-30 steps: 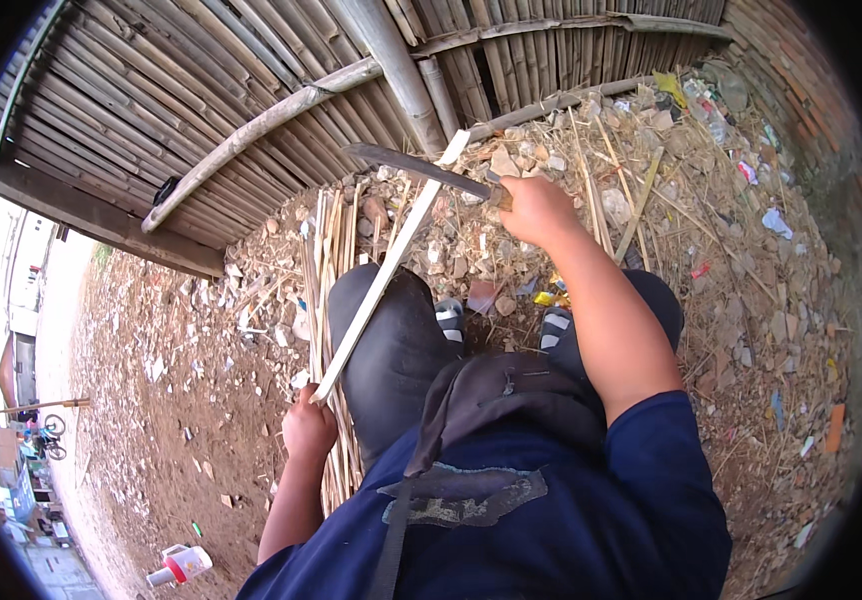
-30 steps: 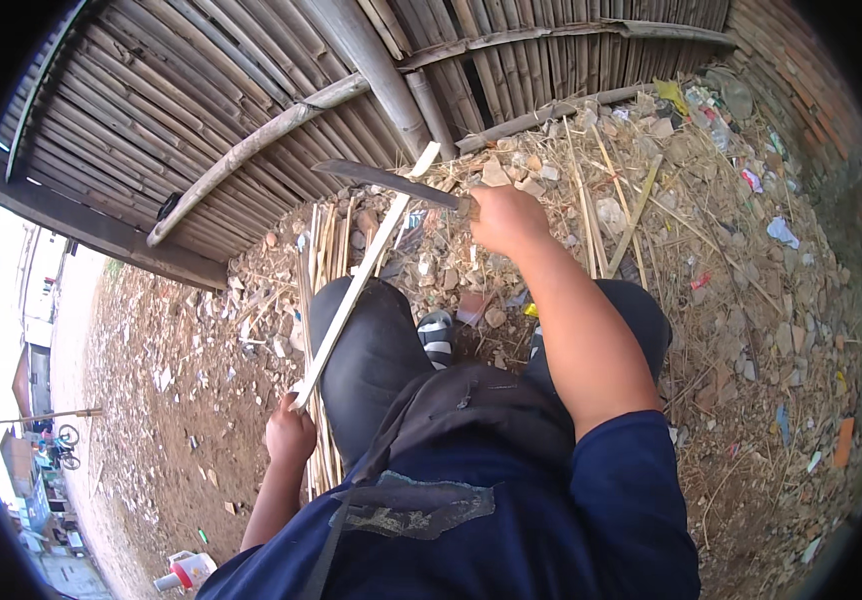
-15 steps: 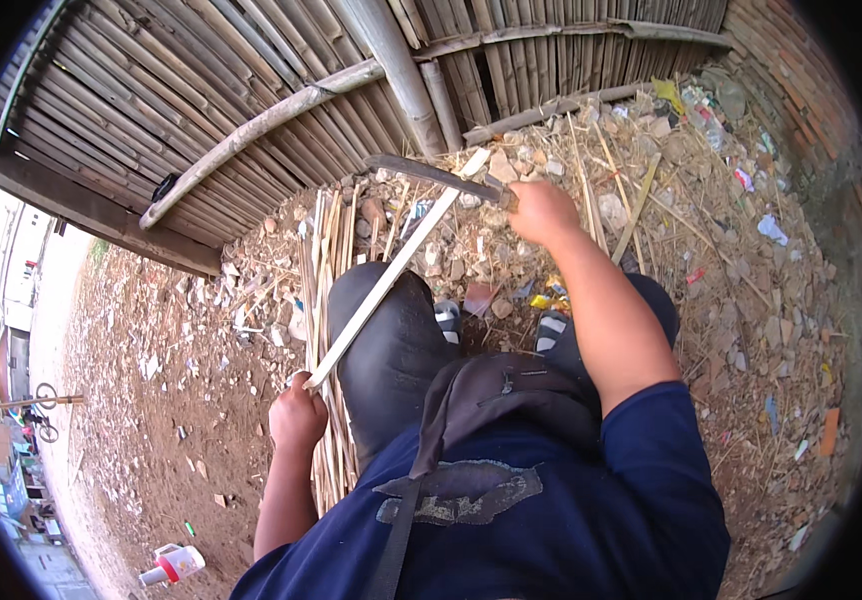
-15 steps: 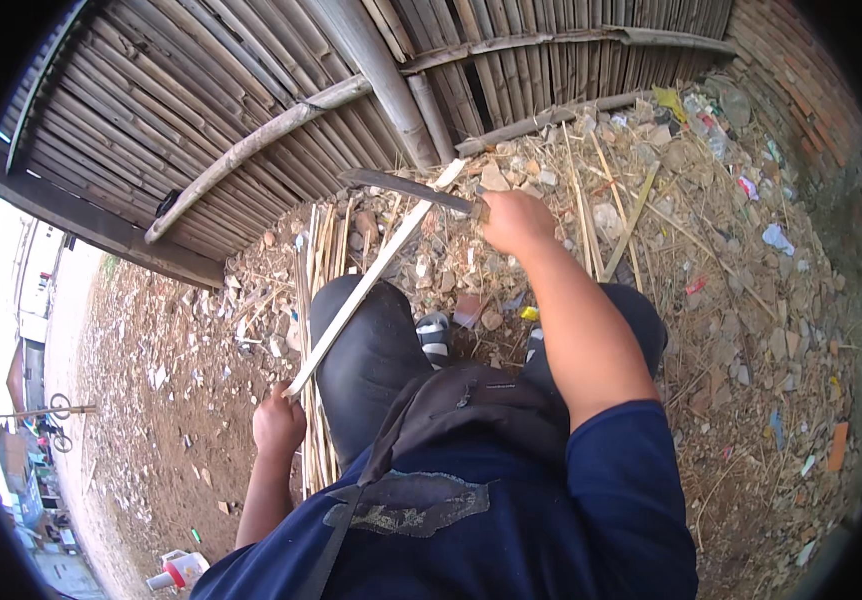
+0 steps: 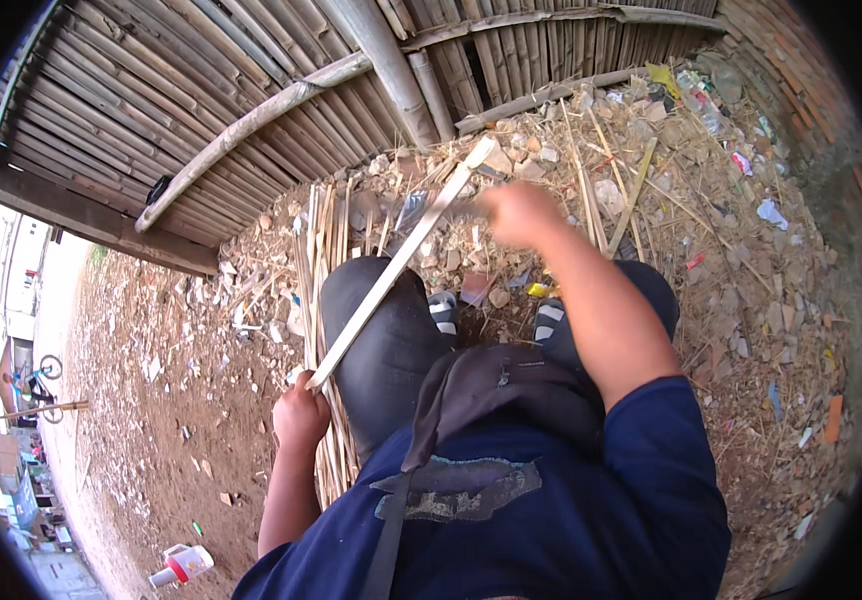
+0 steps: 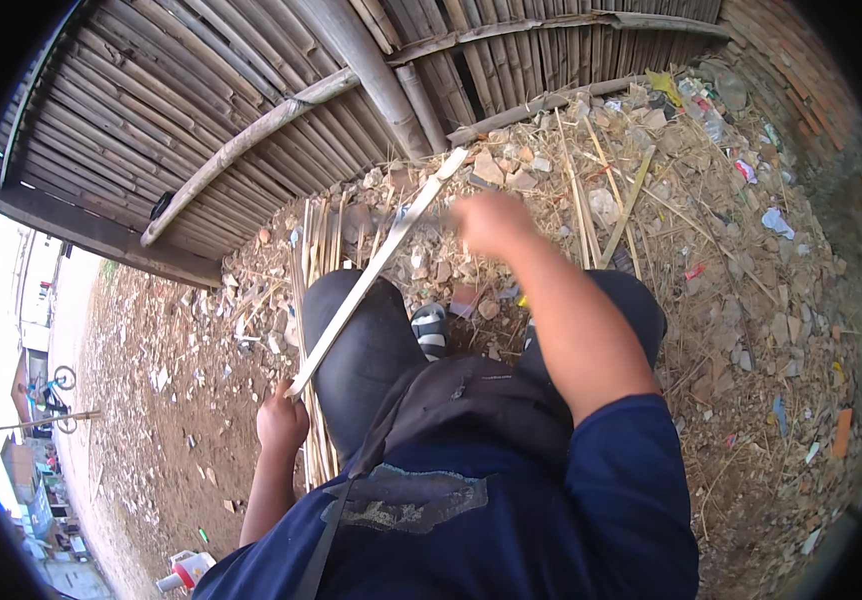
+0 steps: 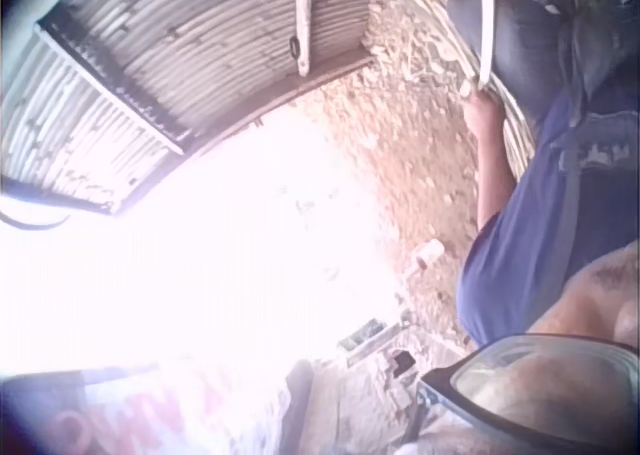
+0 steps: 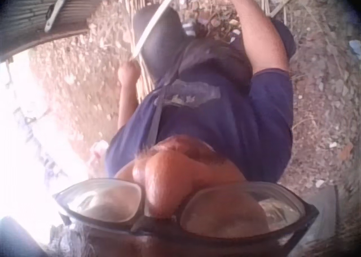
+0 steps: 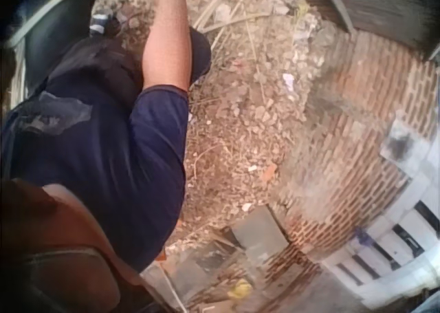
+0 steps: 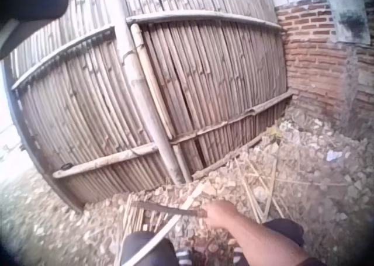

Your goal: The person strips layers from a length of bamboo using a large knife while seated outdoors.

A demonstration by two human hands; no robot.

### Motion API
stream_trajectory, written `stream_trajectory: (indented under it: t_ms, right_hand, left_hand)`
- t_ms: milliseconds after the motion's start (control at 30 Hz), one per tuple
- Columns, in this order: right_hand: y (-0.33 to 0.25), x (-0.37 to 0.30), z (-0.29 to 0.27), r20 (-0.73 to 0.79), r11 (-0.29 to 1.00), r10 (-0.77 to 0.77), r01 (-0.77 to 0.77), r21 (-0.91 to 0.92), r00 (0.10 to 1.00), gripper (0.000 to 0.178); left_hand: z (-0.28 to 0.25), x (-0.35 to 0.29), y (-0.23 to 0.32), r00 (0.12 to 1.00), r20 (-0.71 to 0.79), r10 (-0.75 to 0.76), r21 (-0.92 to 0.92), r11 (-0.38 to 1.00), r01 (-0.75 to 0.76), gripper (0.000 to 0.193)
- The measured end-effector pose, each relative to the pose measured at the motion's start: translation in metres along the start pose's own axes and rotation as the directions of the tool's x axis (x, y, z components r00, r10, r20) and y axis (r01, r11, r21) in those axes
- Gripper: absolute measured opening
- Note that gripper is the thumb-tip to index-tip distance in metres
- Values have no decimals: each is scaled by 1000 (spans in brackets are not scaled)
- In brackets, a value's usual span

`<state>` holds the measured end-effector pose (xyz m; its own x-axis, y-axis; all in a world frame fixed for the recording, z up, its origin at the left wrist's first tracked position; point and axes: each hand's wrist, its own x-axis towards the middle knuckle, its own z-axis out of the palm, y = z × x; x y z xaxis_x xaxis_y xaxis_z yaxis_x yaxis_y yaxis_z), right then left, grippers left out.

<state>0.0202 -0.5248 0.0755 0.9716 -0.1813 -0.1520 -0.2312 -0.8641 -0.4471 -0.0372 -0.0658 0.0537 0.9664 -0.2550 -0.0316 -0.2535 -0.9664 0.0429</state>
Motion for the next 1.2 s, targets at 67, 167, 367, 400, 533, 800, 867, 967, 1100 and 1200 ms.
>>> stream_trajectory:
  t_ms: [67, 167, 367, 400, 533, 800, 867, 967, 1100, 1200]
  right_hand:
    - [19, 8, -13, -38, 994, 110, -110, 16, 993, 25]
    - [25, 10, -9, -140, 988, 156, -156, 14, 978, 30]
    - [11, -6, -15, -169, 997, 61, -66, -26, 984, 27]
    - [3, -8, -17, -109, 999, 49, -51, -13, 993, 22]
    - [-31, -24, -9, 29, 962, -245, 246, -121, 969, 12]
    - [39, 17, -9, -79, 986, 157, -152, 67, 984, 26]
    - [52, 20, 1, -229, 993, 116, -120, -4, 967, 27]
    - [31, 9, 0, -243, 993, 116, -122, -8, 963, 25]
    - [-4, -12, -20, -123, 996, 89, -87, 18, 988, 24]
    - [-26, -21, -12, 53, 997, -54, 57, -57, 997, 18]
  left_hand:
    - [-6, 9, 4, 1000, 10, -2, 18, 1000, 2, 29]
    - [-3, 14, 3, 1000, -11, 9, 7, 1000, -9, 30]
    - [2, 10, 8, 1000, -18, 3, -7, 1000, -3, 28]
    - [0, 10, 12, 1000, 1, -11, -11, 1000, 11, 29]
    - [6, 9, 13, 1000, -10, -11, -48, 999, 11, 32]
    - [10, 12, 0, 998, -55, -32, -60, 998, 28, 30]
    - [-9, 23, 4, 999, -16, -38, -3, 999, 38, 31]
    - [-13, 15, 6, 998, -5, -58, 16, 998, 58, 33]
    - [-3, 7, 2, 999, -17, -41, -28, 999, 40, 33]
    - [-7, 8, 9, 999, -28, -45, -34, 998, 44, 32]
